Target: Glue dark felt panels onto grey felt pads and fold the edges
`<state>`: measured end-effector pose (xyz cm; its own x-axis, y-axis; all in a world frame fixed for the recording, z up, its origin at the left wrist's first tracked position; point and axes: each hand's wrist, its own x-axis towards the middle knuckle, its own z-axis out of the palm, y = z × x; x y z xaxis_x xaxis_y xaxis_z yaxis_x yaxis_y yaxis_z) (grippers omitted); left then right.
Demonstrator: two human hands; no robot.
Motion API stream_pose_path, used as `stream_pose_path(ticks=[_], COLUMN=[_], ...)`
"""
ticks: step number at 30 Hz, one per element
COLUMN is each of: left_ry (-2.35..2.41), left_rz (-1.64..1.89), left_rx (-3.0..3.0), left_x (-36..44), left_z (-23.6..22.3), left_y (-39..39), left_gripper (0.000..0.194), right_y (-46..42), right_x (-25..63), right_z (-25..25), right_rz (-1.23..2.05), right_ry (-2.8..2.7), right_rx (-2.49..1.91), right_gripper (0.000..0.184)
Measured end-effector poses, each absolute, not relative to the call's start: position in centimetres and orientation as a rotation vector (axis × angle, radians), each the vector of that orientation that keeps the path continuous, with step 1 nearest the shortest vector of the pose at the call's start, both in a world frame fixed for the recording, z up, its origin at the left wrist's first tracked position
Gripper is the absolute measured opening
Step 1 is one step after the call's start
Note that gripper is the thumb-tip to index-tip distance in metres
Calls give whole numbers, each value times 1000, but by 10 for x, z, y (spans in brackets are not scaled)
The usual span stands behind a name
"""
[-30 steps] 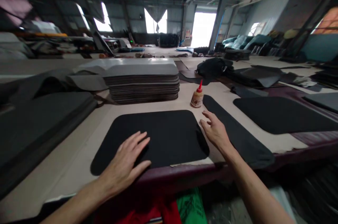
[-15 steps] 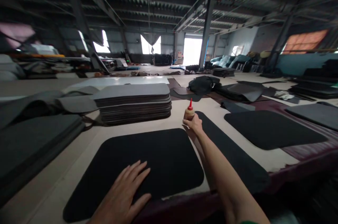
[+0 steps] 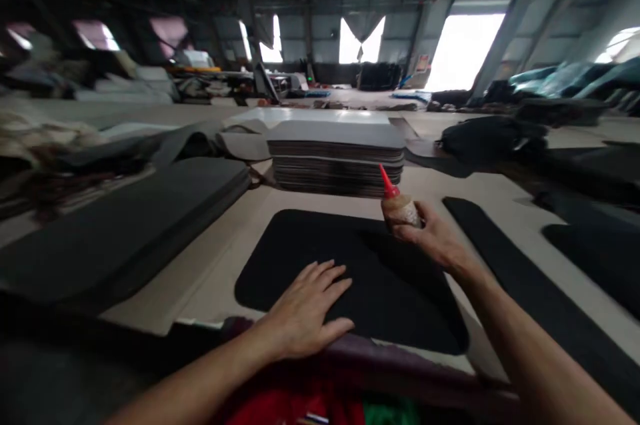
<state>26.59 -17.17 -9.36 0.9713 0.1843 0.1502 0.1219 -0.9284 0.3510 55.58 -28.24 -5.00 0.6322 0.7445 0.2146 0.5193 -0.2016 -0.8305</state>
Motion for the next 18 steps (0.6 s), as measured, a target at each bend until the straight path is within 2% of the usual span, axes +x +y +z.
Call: stream_pose_path(ticks=[6, 18], left_ry=[194, 166], left_rz=[300, 394], left_rx=[2814, 2762], left_x=[265, 263], left_z=[-94, -87], left_y=[-172, -172], left_gripper=[66, 63], right_y=[-264, -215], right_x=[472, 406], right_z=[-28, -20], right_rz=[558, 754], right_ry=[-1169, -1485], right_rx=[-1784, -1630], right_gripper=[60, 42])
